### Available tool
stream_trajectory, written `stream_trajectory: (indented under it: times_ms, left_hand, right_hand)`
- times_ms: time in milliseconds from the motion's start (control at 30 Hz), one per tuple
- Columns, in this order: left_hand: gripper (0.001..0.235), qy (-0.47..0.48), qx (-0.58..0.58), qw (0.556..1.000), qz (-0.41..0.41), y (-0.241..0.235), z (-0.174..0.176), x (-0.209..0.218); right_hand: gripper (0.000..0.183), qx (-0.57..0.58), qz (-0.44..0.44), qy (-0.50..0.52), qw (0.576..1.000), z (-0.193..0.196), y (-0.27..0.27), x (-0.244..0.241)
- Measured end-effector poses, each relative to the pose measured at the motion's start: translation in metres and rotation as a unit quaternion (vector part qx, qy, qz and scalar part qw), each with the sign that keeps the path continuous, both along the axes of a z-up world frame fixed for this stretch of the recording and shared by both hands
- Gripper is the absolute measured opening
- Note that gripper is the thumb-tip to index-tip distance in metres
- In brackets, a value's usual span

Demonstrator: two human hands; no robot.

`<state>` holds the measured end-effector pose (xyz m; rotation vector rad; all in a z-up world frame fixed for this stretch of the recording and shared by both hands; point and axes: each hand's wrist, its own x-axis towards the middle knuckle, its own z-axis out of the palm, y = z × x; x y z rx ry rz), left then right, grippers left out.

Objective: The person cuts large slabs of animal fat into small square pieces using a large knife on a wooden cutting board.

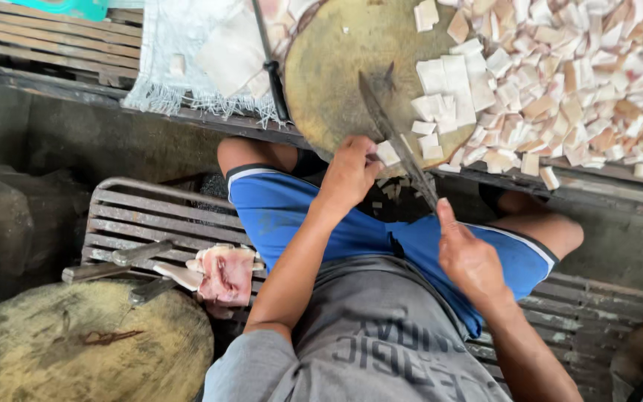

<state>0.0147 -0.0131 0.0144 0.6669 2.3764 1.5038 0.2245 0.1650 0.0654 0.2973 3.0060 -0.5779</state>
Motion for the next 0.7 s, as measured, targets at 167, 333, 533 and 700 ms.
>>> stream_trajectory:
  times_ms: [167,333,533,700]
  left_hand:
    - [0.026,0.326,-0.030,0.945,0.024,0.012,-0.001,0.019]
    - [0.019,0.494,-0.042,0.867,0.037,0.023,-0.027,0.002]
    - [0.014,0.515,-0.037,0.856,0.011,0.017,-0.033,-0.045]
    - [0.014,0.339,-0.081,0.937,0.013,0.013,-0.022,-0.046]
  right_hand:
    - [0.063,-0.332,-0.189,0.017,0.924,0.002,0.016,-0.006]
    - [0.060,-0.389,-0.235,0.070,0.888,0.005,0.026,-0.018]
    - [0.061,-0.407,-0.253,0.129,0.868,0.009,0.048,-0.039]
    - [0.062,-0.383,-0.256,0.151,0.874,0.006,0.045,-0.039]
